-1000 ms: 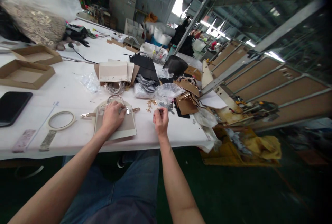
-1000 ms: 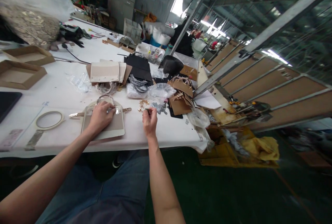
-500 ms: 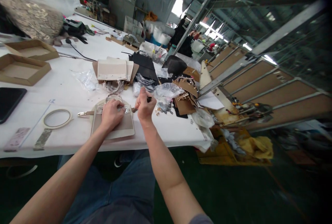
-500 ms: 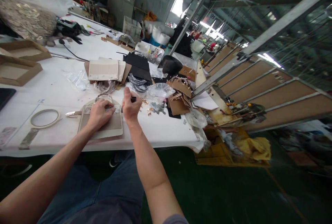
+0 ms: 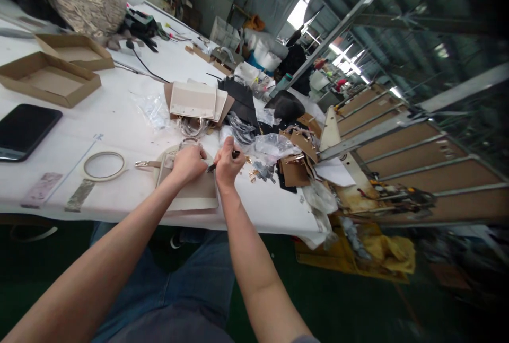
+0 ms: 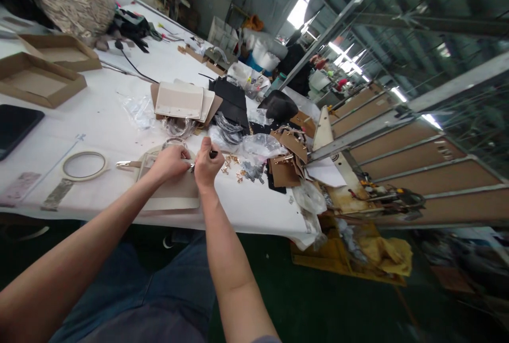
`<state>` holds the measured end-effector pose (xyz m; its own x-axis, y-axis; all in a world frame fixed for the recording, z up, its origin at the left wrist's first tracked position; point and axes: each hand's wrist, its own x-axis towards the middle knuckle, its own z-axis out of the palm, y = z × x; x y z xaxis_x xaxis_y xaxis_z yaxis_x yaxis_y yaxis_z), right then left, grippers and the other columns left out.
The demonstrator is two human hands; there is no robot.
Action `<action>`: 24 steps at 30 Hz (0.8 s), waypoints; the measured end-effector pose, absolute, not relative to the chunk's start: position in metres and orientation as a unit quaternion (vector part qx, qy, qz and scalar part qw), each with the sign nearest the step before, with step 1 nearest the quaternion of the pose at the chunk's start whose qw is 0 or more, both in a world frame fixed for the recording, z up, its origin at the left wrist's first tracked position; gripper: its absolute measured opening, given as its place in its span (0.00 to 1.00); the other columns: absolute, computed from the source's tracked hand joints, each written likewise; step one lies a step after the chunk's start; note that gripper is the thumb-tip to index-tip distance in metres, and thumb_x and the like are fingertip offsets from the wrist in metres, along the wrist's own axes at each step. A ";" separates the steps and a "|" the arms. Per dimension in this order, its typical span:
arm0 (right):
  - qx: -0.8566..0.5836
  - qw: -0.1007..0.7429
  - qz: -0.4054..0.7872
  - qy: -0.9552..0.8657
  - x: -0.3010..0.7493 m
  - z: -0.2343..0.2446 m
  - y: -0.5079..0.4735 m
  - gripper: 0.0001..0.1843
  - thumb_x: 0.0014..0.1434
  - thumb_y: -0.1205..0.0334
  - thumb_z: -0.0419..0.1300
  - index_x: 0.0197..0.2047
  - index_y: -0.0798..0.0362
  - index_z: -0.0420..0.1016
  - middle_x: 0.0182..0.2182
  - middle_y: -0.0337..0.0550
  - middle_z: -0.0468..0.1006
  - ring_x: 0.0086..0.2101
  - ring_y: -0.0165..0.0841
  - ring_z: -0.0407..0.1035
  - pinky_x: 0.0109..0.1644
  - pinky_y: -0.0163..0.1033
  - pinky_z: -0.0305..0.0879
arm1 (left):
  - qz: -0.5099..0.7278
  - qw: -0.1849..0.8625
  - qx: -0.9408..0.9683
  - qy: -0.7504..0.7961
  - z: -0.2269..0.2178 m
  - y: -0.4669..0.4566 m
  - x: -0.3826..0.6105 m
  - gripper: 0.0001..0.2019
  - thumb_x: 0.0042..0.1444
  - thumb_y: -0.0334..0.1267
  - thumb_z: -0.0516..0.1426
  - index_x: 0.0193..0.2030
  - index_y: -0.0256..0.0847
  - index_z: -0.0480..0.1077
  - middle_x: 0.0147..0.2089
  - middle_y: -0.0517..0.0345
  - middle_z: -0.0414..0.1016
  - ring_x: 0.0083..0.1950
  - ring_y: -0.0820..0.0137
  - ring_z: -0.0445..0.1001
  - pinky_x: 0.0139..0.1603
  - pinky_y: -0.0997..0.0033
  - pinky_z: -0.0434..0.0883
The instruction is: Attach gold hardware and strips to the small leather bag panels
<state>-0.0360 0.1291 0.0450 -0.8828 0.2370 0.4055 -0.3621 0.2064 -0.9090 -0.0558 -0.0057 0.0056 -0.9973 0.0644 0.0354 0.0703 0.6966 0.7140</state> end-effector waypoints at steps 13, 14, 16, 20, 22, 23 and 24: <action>0.095 0.202 0.676 -0.702 -0.035 0.053 0.124 0.39 0.79 0.29 0.65 0.25 0.45 0.59 0.19 0.33 0.59 0.20 0.29 0.55 0.24 0.38 0.55 | -0.440 -0.058 -0.026 -0.896 0.024 -0.011 -0.060 0.13 0.52 0.29 0.70 0.45 0.43 0.83 0.43 0.46 0.88 0.45 0.49 0.85 0.48 0.56 0.76; 0.098 0.205 0.668 -0.709 -0.035 0.053 0.123 0.40 0.79 0.30 0.65 0.25 0.46 0.60 0.19 0.33 0.60 0.20 0.29 0.56 0.25 0.38 0.55 | -0.442 -0.056 -0.029 -0.895 0.023 -0.011 -0.060 0.12 0.52 0.29 0.70 0.44 0.43 0.83 0.43 0.46 0.88 0.45 0.50 0.86 0.48 0.57 0.76; 0.103 0.212 0.652 -0.720 -0.034 0.052 0.120 0.40 0.80 0.30 0.64 0.23 0.46 0.61 0.19 0.35 0.62 0.21 0.30 0.58 0.26 0.39 0.57 | -0.440 -0.051 -0.036 -0.896 0.019 -0.011 -0.062 0.10 0.54 0.29 0.69 0.42 0.44 0.83 0.43 0.46 0.88 0.46 0.50 0.86 0.48 0.57 0.75; 0.096 0.232 0.636 -0.729 -0.033 0.047 0.118 0.39 0.80 0.31 0.64 0.24 0.46 0.62 0.19 0.36 0.64 0.22 0.31 0.60 0.27 0.39 0.58 | -0.433 -0.050 -0.043 -0.899 0.014 -0.012 -0.063 0.10 0.54 0.29 0.69 0.43 0.44 0.83 0.44 0.47 0.89 0.48 0.50 0.86 0.48 0.58 0.74; 0.093 0.235 0.642 -0.723 -0.034 0.045 0.118 0.39 0.81 0.32 0.64 0.24 0.46 0.62 0.19 0.35 0.63 0.21 0.31 0.59 0.27 0.40 0.57 | -0.434 -0.051 -0.053 -0.898 0.014 -0.013 -0.063 0.11 0.54 0.29 0.69 0.44 0.44 0.84 0.45 0.48 0.89 0.49 0.50 0.86 0.48 0.59 0.74; 0.093 0.236 0.646 -0.720 -0.035 0.044 0.118 0.39 0.81 0.33 0.65 0.24 0.46 0.62 0.18 0.35 0.63 0.21 0.31 0.59 0.26 0.40 0.56 | -0.433 -0.054 -0.059 -0.898 0.014 -0.014 -0.063 0.12 0.54 0.29 0.69 0.45 0.43 0.85 0.46 0.48 0.89 0.49 0.50 0.86 0.48 0.59 0.74; 0.093 0.236 0.649 -0.717 -0.035 0.042 0.118 0.38 0.81 0.33 0.65 0.24 0.46 0.62 0.18 0.35 0.62 0.20 0.31 0.59 0.26 0.40 0.55 | -0.430 -0.061 -0.064 -0.898 0.015 -0.014 -0.063 0.12 0.54 0.28 0.69 0.44 0.43 0.86 0.46 0.48 0.89 0.50 0.51 0.86 0.49 0.60 0.74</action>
<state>-0.0353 0.1179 0.0423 -0.8711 0.1740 0.4593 -0.4399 0.1397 -0.8871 -0.0633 -0.0142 0.0148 -0.9845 0.1671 -0.0536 0.0629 0.6213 0.7810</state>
